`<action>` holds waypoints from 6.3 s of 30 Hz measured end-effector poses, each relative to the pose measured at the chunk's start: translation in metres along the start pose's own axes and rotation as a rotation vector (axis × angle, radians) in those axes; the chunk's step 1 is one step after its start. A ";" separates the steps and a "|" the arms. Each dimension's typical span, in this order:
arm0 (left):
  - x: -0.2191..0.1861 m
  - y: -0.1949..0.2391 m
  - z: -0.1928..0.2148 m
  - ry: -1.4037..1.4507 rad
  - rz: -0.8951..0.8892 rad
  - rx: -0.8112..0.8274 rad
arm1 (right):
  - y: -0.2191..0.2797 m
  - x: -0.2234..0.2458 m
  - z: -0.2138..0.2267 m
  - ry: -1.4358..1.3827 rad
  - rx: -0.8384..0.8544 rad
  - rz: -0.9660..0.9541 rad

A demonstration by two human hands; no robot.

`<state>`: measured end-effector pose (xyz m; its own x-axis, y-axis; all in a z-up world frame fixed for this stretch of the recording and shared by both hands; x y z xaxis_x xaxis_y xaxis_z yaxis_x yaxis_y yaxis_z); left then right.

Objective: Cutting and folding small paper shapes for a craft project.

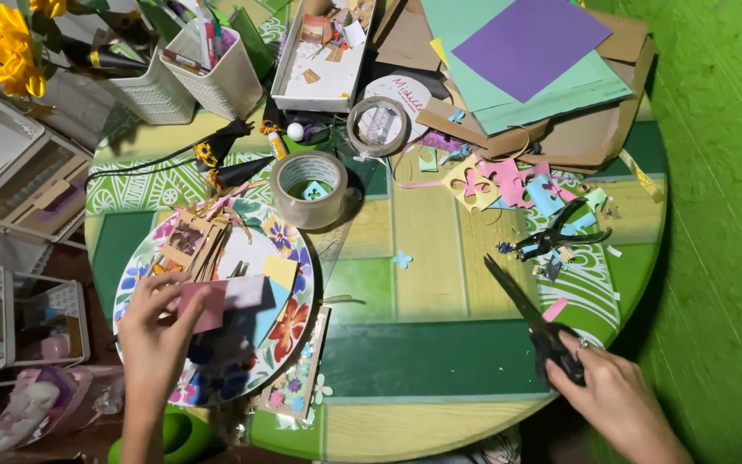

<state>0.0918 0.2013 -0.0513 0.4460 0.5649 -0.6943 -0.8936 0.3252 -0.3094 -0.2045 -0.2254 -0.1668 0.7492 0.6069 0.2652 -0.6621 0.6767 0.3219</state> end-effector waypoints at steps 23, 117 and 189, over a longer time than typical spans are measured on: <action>-0.172 0.008 -0.171 1.175 0.019 0.280 | -0.001 0.145 0.064 -1.362 0.177 0.414; -0.233 -0.155 -0.152 0.989 -0.405 0.067 | -0.099 0.246 0.219 -1.321 -0.165 0.753; -0.248 -0.145 -0.148 0.986 -0.470 -0.036 | -0.078 0.233 0.231 -1.043 -0.129 0.804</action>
<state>0.1030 -0.0980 0.0695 0.5204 -0.4714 -0.7120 -0.6527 0.3180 -0.6876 0.0252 -0.2335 0.0794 -0.2285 0.2914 0.9289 -0.8778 0.3510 -0.3260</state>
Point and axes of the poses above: each hand's wrist, its own y-axis away from the middle knuckle, its own z-axis out of the back of the hand, x = y × z, the point moved 5 cm from there along -y, towards the middle knuckle, and after that the axes turned 13 degrees about -z, right-handed, at the moved point
